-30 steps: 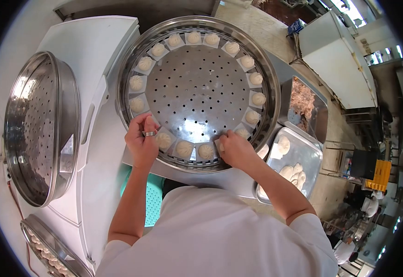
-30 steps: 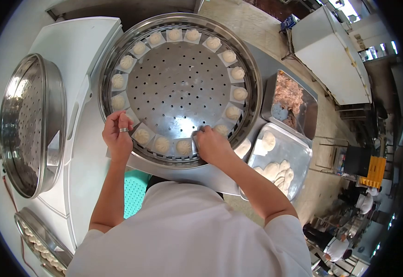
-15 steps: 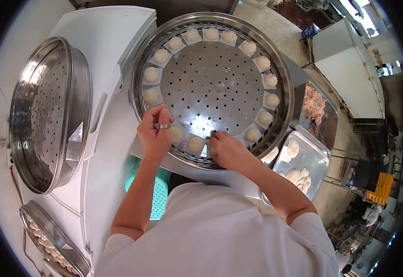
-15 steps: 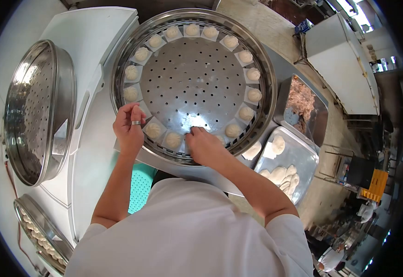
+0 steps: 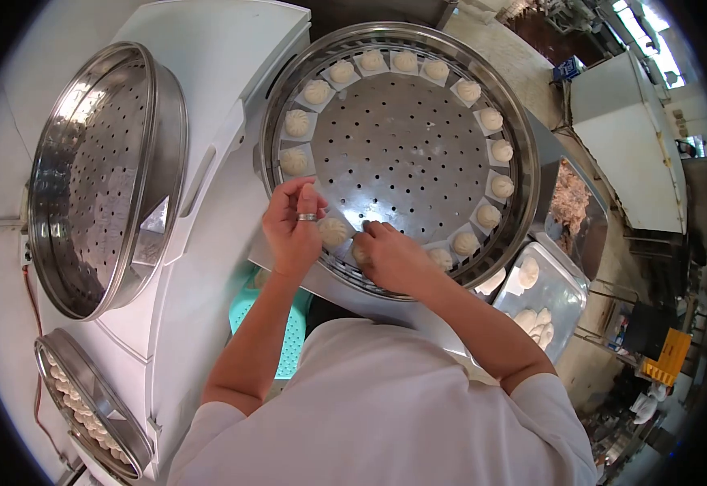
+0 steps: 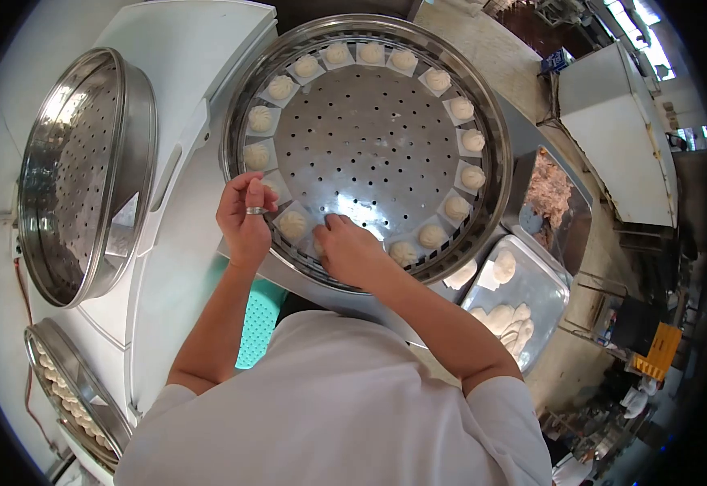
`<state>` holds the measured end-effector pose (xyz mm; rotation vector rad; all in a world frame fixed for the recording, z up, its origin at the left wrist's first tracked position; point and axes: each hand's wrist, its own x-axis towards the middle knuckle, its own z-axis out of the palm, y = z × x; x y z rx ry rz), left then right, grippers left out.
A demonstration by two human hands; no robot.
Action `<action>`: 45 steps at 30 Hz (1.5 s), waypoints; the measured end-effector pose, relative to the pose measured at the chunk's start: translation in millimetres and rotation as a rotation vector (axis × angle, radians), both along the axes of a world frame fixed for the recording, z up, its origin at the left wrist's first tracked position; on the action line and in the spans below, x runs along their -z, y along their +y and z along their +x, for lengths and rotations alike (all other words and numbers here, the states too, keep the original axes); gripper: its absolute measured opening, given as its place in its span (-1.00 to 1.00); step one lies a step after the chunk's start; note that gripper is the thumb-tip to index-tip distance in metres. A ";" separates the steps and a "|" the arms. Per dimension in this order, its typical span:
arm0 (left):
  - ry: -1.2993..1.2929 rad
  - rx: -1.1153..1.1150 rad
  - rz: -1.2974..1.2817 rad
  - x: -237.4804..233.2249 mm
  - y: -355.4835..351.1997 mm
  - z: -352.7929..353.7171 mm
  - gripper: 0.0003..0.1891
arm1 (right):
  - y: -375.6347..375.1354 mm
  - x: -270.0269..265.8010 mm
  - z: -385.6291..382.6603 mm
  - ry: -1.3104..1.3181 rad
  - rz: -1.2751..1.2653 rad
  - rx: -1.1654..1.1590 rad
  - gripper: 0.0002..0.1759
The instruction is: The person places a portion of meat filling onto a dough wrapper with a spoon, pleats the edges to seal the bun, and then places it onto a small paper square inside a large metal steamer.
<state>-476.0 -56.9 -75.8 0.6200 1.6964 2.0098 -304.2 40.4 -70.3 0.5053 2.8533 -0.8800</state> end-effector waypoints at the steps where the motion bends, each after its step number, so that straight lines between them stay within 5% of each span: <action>1: 0.002 -0.001 0.005 0.1 -0.4 -0.4 -0.77 | -1.4 7.6 0.3 -0.010 0.007 -0.008 -0.51; 9: -0.032 -0.022 0.094 2.1 -2.5 -4.9 -0.77 | -0.1 -3.0 -6.1 0.011 0.035 0.020 -0.47; 23: -0.530 -0.140 0.395 9.7 -14.6 -35.8 -0.59 | -2.6 7.0 -65.0 -0.057 -0.098 -0.033 -0.50; 27: -0.619 -0.160 0.442 0.1 -16.5 -42.8 -0.59 | 4.4 -2.4 -83.0 0.119 -0.054 0.048 -0.46; 35: -0.623 -0.182 0.461 -6.2 -17.1 -65.8 -0.58 | 10.2 21.3 -136.2 0.065 0.014 -0.055 -0.46; 45: -0.510 -0.154 0.438 5.4 -17.2 -71.5 -0.56 | 27.5 -5.3 -157.0 0.186 -0.039 0.103 -0.49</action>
